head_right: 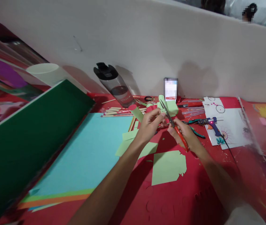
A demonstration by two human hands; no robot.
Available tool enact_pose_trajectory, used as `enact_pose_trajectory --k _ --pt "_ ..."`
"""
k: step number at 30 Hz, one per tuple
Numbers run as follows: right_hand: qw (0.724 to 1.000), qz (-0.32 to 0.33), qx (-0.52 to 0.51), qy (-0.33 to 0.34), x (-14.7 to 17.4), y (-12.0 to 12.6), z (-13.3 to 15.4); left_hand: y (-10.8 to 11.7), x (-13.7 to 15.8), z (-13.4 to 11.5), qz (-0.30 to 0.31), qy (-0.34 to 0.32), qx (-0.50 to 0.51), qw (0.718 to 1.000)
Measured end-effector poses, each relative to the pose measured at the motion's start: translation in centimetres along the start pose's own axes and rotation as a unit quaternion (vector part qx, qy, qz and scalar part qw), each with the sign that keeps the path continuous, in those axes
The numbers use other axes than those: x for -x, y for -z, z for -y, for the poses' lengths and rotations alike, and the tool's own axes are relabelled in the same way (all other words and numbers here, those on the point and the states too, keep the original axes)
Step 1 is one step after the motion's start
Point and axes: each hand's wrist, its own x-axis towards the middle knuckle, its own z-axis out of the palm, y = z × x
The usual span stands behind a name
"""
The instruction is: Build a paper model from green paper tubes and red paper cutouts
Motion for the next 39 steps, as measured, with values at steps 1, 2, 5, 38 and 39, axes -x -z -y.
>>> enact_pose_trajectory --k 1,2,5,38,39 --pt "1.000 0.001 -0.002 -0.001 0.0 0.0 0.0 0.0 0.0 0.0 0.000 0.000 0.001 1.000" --pt "1.000 0.001 -0.004 -0.001 0.0 0.0 0.0 0.0 0.0 0.1 0.000 0.000 0.002 1.000" --pt "1.000 0.001 -0.008 0.000 0.0 -0.1 0.0 0.0 0.0 0.2 0.000 0.003 -0.003 1.000" --pt "0.985 -0.142 -0.074 0.069 -1.1 1.3 -0.7 0.5 0.5 0.6 0.194 0.038 -0.188 0.962" --pt "0.985 -0.141 -0.073 0.069 -1.1 1.3 -0.7 0.5 0.5 0.7 0.187 0.038 -0.188 0.963"
